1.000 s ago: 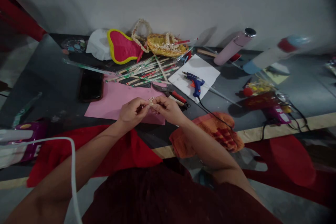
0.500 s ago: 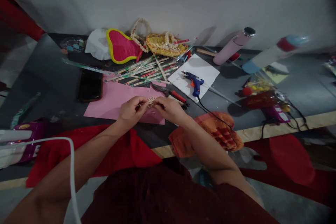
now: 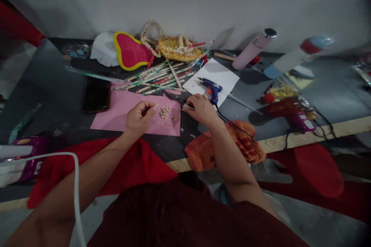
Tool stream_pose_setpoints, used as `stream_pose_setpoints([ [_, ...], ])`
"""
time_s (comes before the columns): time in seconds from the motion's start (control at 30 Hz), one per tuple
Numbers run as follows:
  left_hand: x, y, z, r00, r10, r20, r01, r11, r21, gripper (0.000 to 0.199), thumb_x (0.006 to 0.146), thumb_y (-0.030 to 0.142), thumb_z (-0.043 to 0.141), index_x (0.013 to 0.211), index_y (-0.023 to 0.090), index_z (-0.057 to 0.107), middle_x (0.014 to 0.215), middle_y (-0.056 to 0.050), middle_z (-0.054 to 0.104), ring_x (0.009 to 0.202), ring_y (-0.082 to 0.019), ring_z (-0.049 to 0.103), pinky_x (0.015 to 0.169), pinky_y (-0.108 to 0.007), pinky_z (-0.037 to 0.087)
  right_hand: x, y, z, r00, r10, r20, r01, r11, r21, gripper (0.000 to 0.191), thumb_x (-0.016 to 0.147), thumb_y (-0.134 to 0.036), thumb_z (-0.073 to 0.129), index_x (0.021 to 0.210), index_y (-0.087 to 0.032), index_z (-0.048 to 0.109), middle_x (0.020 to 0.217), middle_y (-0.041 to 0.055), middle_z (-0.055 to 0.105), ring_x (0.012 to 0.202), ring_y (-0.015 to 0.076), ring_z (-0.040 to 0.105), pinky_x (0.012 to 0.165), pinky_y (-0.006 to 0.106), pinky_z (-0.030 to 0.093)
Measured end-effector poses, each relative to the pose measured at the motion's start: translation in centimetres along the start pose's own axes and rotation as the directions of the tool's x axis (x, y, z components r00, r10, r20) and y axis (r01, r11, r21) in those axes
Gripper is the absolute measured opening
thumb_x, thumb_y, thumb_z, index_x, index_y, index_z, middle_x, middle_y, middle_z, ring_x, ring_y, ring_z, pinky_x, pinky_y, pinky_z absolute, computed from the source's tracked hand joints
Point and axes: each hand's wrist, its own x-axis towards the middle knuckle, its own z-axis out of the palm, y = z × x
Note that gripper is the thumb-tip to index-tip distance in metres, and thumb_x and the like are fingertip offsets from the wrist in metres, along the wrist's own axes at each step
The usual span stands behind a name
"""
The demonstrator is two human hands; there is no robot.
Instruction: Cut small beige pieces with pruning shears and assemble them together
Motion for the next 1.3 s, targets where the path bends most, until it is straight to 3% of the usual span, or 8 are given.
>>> stream_pose_setpoints([
  [0.2,0.2,0.0,-0.1,1.000,-0.017,0.006,0.017,0.998,-0.055,0.015,0.077,0.029,0.060,0.083,0.016,0.061,0.066,0.001,0.059,0.054,-0.007,0.048,0.049,-0.018,0.037,0.1,-0.1,0.2,0.999,-0.034,-0.020,0.034,0.999,0.013,0.015,0.084,-0.033,0.056,0.079,-0.019,0.060,0.094,0.0084,0.063,0.091,0.0217,0.055,0.084,0.036,0.042],
  [0.33,0.2,-0.3,-0.1,1.000,-0.005,0.023,0.006,0.998,-0.069,0.016,0.078,0.030,0.060,0.084,0.016,0.062,0.068,0.001,0.061,0.056,-0.008,0.049,0.051,-0.018,0.038,0.4,0.0,-0.4,0.992,0.034,-0.118,0.004,0.952,0.307,0.019,0.084,-0.036,0.055,0.076,-0.019,0.057,0.086,0.0053,0.062,0.080,0.0164,0.056,0.075,0.031,0.044],
  [0.4,0.2,-0.5,0.0,1.000,-0.007,0.021,0.009,0.995,-0.095,0.017,0.079,0.032,0.060,0.085,0.016,0.063,0.071,0.000,0.062,0.058,-0.008,0.050,0.053,-0.018,0.039,0.5,-0.4,-0.5,0.977,0.154,-0.146,-0.043,0.818,0.573,0.024,0.088,-0.042,0.048,0.084,-0.019,0.056,0.081,0.0037,0.061,0.067,0.0127,0.054,0.064,0.029,0.045],
  [0.53,0.3,-0.6,0.0,0.999,-0.035,0.019,0.038,0.985,-0.169,0.020,0.078,0.035,0.062,0.085,0.016,0.063,0.072,0.000,0.061,0.058,-0.007,0.049,0.051,-0.017,0.038,0.6,-1.6,-0.1,0.941,0.319,-0.110,-0.020,0.379,0.925,0.027,0.087,-0.046,0.050,0.100,-0.023,0.049,0.090,0.0025,0.061,0.061,0.0089,0.053,0.055,0.024,0.046],
  [0.67,0.5,-0.5,-0.2,0.995,-0.098,0.034,0.103,0.948,-0.302,0.018,0.077,0.032,0.063,0.083,0.015,0.061,0.068,0.001,0.058,0.047,-0.005,0.040,0.043,-0.017,0.030,0.5,-2.4,0.4,0.969,0.248,-0.009,-0.048,0.224,0.973,0.033,0.073,-0.037,0.069,0.095,-0.022,0.049,0.092,0.0005,0.059,0.058,0.0072,0.051,0.051,0.022,0.045],
  [0.97,0.8,0.6,-0.9,0.980,-0.180,0.082,0.194,0.792,-0.579,0.019,0.074,0.030,0.069,0.079,0.015,0.058,0.067,0.002,0.056,0.042,-0.001,0.034,0.039,-0.015,0.027,-0.5,-3.1,-1.0,0.987,-0.136,0.085,-0.002,0.519,0.855,0.033,0.080,-0.033,0.063,0.108,-0.019,0.052,0.099,0.0062,0.062,0.086,0.0157,0.060,0.074,0.030,0.050],
  [1.1,0.9,1.2,-1.1,0.960,-0.240,0.146,0.275,0.692,-0.668,0.023,0.071,0.030,0.072,0.077,0.016,0.055,0.066,0.003,0.055,0.041,0.000,0.030,0.037,-0.014,0.025,-0.4,-3.2,-0.3,0.965,-0.255,-0.056,0.243,0.805,0.542,0.012,0.084,-0.020,0.051,0.092,-0.018,0.059,0.136,0.0117,0.046,0.127,0.0232,0.043,0.105,0.044,0.035],
  [1.3,0.9,1.4,-1.3,0.953,-0.242,0.180,0.296,0.641,-0.708,0.025,0.069,0.031,0.074,0.078,0.016,0.056,0.066,0.003,0.055,0.042,0.000,0.030,0.037,-0.014,0.025,-0.4,-3.3,0.6,0.943,-0.333,0.002,0.324,0.921,0.216,0.036,0.079,-0.010,0.044,0.113,-0.016,0.053,0.146,0.0136,0.034,0.135,0.0251,0.033,0.106,0.047,0.034],
])
